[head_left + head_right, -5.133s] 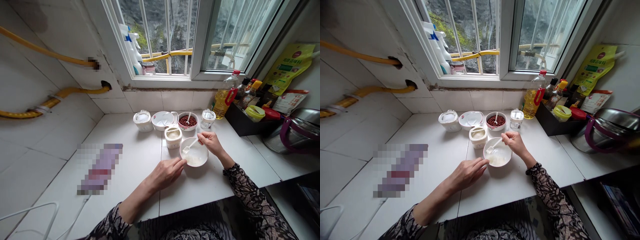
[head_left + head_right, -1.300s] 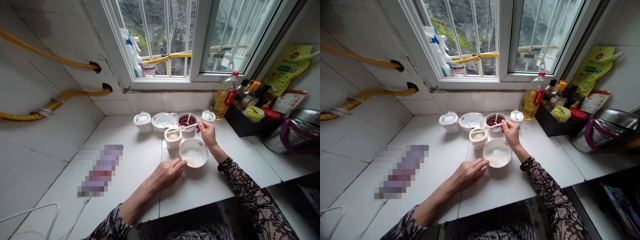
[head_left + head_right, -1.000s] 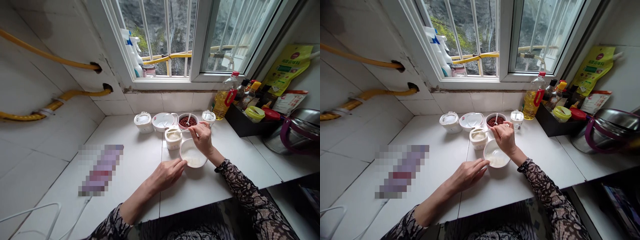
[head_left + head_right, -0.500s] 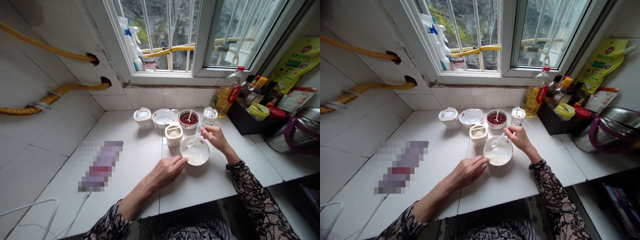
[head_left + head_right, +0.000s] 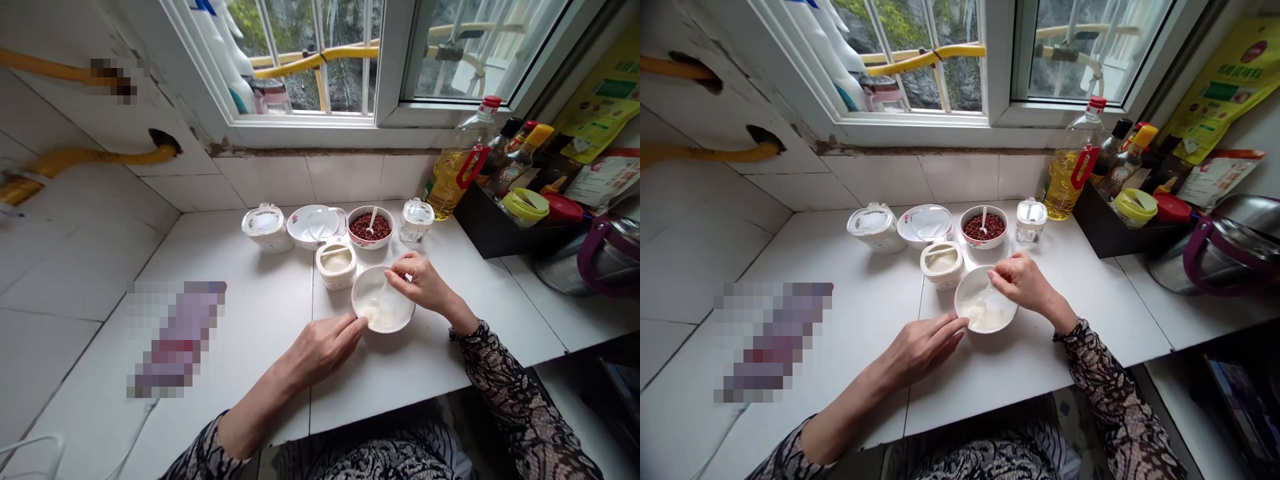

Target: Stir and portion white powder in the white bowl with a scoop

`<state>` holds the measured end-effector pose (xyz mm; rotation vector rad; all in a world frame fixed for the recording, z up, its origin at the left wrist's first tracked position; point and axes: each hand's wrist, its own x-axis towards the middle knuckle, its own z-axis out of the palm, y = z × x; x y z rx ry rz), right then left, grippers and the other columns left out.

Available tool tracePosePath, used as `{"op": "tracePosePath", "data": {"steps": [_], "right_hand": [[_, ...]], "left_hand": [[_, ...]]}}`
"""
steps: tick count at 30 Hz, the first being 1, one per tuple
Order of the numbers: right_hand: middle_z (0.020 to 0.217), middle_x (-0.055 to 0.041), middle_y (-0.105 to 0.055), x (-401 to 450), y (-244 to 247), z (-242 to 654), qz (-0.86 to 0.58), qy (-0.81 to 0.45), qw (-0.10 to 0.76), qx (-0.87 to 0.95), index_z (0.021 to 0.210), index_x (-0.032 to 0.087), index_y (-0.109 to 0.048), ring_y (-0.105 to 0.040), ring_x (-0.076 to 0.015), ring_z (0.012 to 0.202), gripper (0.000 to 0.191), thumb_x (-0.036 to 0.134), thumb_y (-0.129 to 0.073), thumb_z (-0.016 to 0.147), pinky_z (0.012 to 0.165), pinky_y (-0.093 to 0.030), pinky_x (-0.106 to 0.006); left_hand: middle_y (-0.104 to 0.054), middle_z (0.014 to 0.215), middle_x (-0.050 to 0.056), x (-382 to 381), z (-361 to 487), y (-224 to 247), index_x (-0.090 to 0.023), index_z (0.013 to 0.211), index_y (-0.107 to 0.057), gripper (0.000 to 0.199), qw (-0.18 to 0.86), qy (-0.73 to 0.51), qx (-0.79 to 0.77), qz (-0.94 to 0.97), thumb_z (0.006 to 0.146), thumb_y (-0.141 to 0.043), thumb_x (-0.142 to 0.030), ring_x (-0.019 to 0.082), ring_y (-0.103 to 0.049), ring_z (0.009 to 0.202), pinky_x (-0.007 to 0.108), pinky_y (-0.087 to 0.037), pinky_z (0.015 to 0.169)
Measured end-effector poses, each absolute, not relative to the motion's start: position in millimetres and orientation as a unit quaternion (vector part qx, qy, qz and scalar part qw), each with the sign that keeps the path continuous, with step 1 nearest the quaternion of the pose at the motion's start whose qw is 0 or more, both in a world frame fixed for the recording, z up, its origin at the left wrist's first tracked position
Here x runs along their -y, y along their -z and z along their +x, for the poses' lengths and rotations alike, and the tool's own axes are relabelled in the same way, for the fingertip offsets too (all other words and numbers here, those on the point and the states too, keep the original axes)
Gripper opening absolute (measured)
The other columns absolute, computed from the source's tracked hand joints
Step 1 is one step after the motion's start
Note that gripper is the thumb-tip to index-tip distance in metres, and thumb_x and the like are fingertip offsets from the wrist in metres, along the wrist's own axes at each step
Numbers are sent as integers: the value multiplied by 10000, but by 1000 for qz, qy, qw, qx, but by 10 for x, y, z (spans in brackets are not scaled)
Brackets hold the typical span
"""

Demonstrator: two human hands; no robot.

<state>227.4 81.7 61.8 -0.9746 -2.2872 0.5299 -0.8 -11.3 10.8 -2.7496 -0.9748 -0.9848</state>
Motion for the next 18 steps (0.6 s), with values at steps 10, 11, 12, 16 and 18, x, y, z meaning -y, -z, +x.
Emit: {"op": "tracePosePath", "data": {"steps": [10,11,12,16,18], "right_hand": [[534,-2,-562,-806,-661,2310,-428,-304,340,780,532,198,-533,-521,-144,608,444,422,-531,915,623,-414,-276],[533,0,-552,-810,-659,2313,-432,-320,341,771,531,196,-538,-511,-138,587,462,458,-537,911,599,-407,-270],[530,3,-537,-818,-656,2317,-437,-340,342,759,531,193,-540,-496,-130,564,481,494,-541,906,575,-398,-266],[522,4,-518,-883,-651,2360,-443,-435,335,709,542,182,-548,-468,-117,528,540,621,-570,856,530,-386,-256],[531,-2,-533,-921,-673,2392,-439,-480,320,689,541,180,-549,-478,-118,535,552,652,-599,821,534,-400,-254]], "left_hand": [[-623,786,28,116,-4,-129,-124,1124,-529,214,13,303,318,-898,1000,-355,-108,118,-580,617,217,-466,500],[-617,777,27,115,-3,-138,-123,1120,-533,216,15,298,321,-899,1002,-353,-113,123,-570,607,223,-457,487],[-606,759,22,113,-2,-148,-125,1105,-539,217,19,295,320,-900,1003,-348,-117,124,-556,594,228,-452,480],[-574,709,7,103,4,-185,-124,1062,-558,239,28,295,323,-899,1000,-329,-97,119,-535,583,228,-460,505],[-571,703,7,100,6,-195,-113,1062,-558,235,33,297,320,-899,995,-335,-87,120,-531,579,228,-457,504]]}}
